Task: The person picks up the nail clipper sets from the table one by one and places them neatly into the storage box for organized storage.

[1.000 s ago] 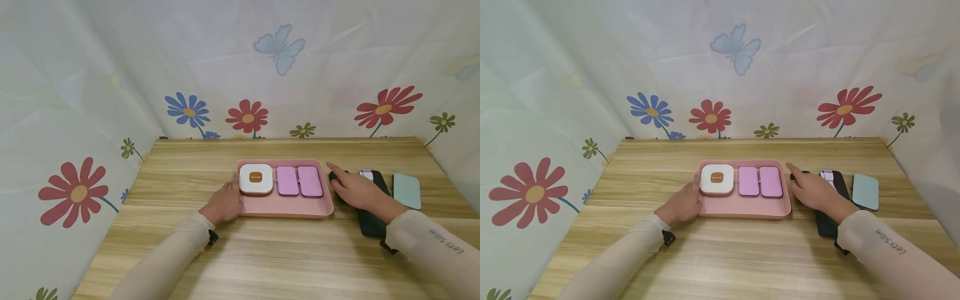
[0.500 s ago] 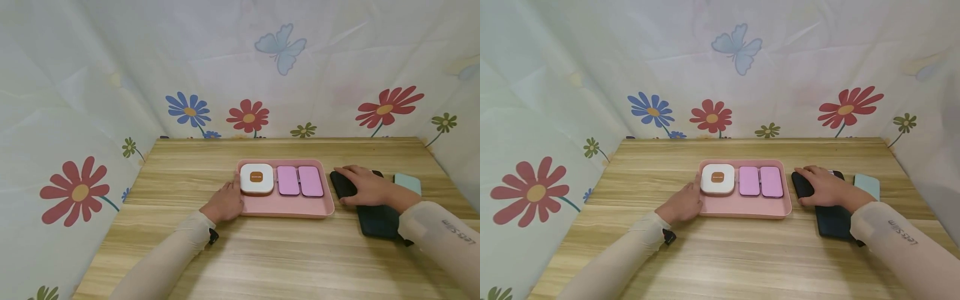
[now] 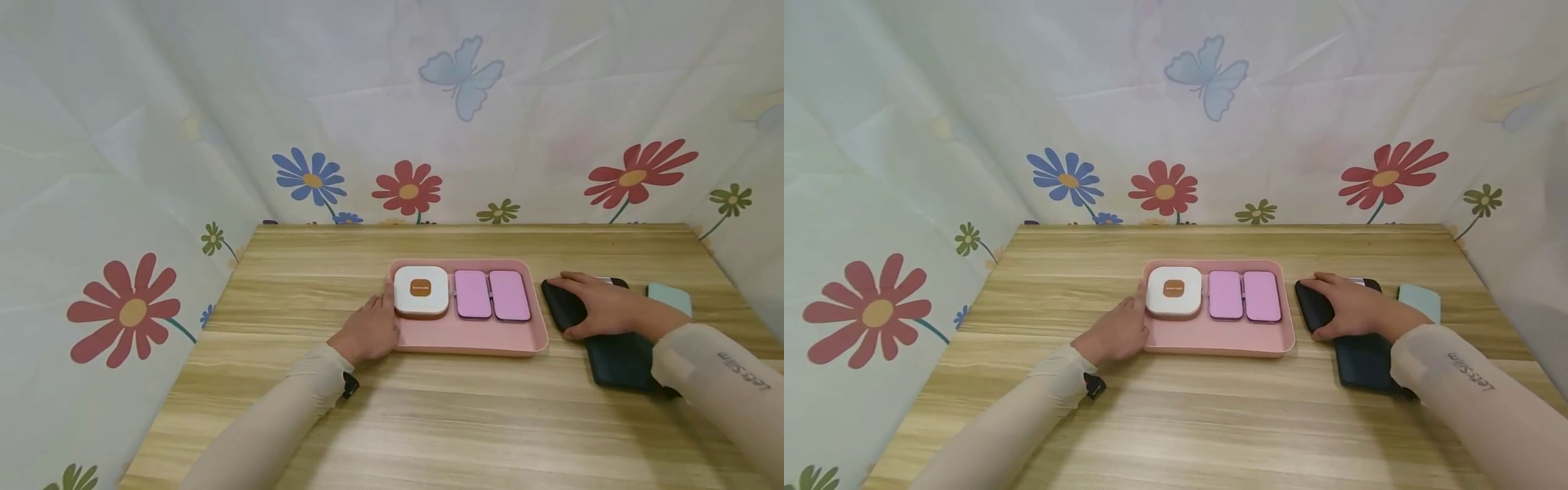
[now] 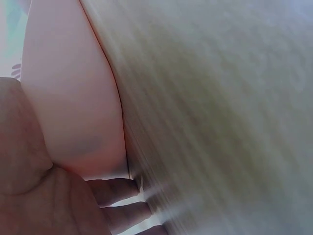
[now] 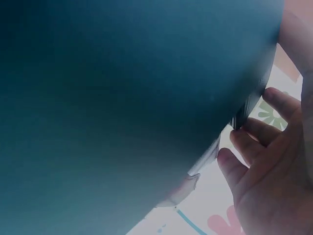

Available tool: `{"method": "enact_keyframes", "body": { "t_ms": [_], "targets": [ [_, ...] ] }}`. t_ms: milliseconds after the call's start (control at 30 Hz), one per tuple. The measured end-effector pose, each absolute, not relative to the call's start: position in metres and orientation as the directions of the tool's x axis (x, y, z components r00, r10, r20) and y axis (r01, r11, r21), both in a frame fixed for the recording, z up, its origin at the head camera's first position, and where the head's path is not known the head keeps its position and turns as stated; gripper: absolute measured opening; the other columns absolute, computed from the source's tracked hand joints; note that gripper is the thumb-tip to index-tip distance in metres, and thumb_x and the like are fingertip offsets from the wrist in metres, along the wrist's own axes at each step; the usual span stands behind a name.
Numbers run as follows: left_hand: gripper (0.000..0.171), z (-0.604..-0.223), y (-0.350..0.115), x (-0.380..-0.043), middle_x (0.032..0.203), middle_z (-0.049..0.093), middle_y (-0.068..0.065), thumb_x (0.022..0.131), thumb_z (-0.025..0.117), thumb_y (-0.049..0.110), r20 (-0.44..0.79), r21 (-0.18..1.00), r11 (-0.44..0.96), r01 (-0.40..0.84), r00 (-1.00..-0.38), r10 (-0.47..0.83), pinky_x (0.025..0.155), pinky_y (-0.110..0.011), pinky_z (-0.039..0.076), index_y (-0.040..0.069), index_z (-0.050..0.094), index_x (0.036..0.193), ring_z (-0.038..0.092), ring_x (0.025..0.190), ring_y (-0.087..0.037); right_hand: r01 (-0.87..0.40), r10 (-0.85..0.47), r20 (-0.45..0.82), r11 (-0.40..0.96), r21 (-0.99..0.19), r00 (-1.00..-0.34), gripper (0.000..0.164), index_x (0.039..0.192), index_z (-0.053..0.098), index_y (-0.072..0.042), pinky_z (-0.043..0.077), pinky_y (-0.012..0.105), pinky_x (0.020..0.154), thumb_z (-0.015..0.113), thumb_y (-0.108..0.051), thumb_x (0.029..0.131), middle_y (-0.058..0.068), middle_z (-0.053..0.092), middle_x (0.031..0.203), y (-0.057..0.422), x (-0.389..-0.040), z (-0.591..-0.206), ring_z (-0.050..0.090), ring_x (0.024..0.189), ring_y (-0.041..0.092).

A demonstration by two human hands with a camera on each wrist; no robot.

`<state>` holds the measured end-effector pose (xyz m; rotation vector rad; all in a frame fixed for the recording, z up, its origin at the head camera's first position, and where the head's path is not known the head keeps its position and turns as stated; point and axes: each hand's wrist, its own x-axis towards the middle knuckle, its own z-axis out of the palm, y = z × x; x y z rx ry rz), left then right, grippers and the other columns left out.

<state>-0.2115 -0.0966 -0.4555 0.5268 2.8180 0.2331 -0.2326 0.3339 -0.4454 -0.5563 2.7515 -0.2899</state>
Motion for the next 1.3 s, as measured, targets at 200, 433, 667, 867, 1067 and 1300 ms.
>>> {"method": "enact_keyframes", "body": {
  "t_ms": [200, 433, 667, 867, 1067, 1300],
  "targets": [
    [0.074, -0.456, -0.097, -0.212, 0.160, 0.031, -0.022, 0.101, 0.035, 0.023, -0.232, 0.206, 0.924, 0.322, -0.901, 0.366, 0.117, -0.048, 0.033, -0.003, -0.004, 0.158, 0.032, 0.148, -0.037, -0.362, -0.421, -0.265, 0.899, -0.246, -0.867, 0.109, 0.152, 0.039, -0.008, 0.041, 0.071, 0.096, 0.084, -0.060, 0.067, 0.031, 0.035, 0.150, 0.332, -0.235, -0.442, 0.042, 0.130, 0.054],
    [0.073, -0.456, -0.096, -0.212, 0.162, 0.029, -0.020, 0.101, 0.033, 0.023, -0.236, 0.211, 0.927, 0.311, -0.904, 0.357, 0.118, -0.047, 0.033, -0.002, -0.004, 0.159, 0.031, 0.148, -0.036, -0.365, -0.420, -0.258, 0.901, -0.236, -0.870, 0.108, 0.149, 0.040, -0.005, 0.046, 0.067, 0.091, 0.085, -0.059, 0.067, 0.032, 0.039, 0.142, 0.330, -0.237, -0.441, 0.049, 0.121, 0.049],
    [0.075, -0.456, -0.095, -0.211, 0.161, 0.031, -0.020, 0.101, 0.035, 0.024, -0.248, 0.190, 0.931, 0.312, -0.902, 0.353, 0.116, -0.047, 0.035, -0.002, -0.004, 0.159, 0.032, 0.148, -0.035, -0.319, -0.368, -0.229, 0.921, -0.223, -0.901, 0.110, 0.149, 0.040, -0.008, 0.046, 0.067, 0.092, 0.081, -0.068, 0.067, 0.031, 0.040, 0.143, 0.330, -0.238, -0.442, 0.050, 0.119, 0.048],
    [0.076, -0.460, -0.096, -0.214, 0.160, 0.032, -0.020, 0.100, 0.036, 0.024, -0.247, 0.174, 0.934, 0.313, -0.904, 0.349, 0.116, -0.048, 0.036, -0.002, -0.005, 0.159, 0.033, 0.148, -0.035, -0.286, -0.333, -0.178, 0.927, -0.244, -0.926, 0.112, 0.150, 0.037, -0.008, 0.050, 0.065, 0.087, 0.078, -0.072, 0.067, 0.032, 0.038, 0.142, 0.331, -0.241, -0.436, 0.052, 0.113, 0.047],
    [0.075, -0.462, -0.097, -0.214, 0.160, 0.032, -0.019, 0.100, 0.036, 0.023, -0.246, 0.187, 0.933, 0.307, -0.905, 0.347, 0.115, -0.048, 0.036, -0.001, -0.004, 0.159, 0.032, 0.148, -0.034, -0.271, -0.325, -0.177, 0.923, -0.275, -0.929, 0.114, 0.152, 0.034, -0.010, 0.050, 0.066, 0.087, 0.078, -0.071, 0.067, 0.032, 0.035, 0.144, 0.326, -0.241, -0.426, 0.050, 0.114, 0.048],
    [0.074, -0.461, -0.096, -0.214, 0.162, 0.030, -0.017, 0.101, 0.036, 0.024, -0.256, 0.195, 0.936, 0.292, -0.906, 0.336, 0.116, -0.048, 0.035, 0.001, -0.004, 0.160, 0.029, 0.150, -0.033, -0.285, -0.334, -0.163, 0.921, -0.266, -0.928, 0.117, 0.154, 0.033, -0.011, 0.046, 0.069, 0.092, 0.074, -0.077, 0.067, 0.031, 0.033, 0.148, 0.318, -0.239, -0.419, 0.048, 0.121, 0.050]
  ]
}}
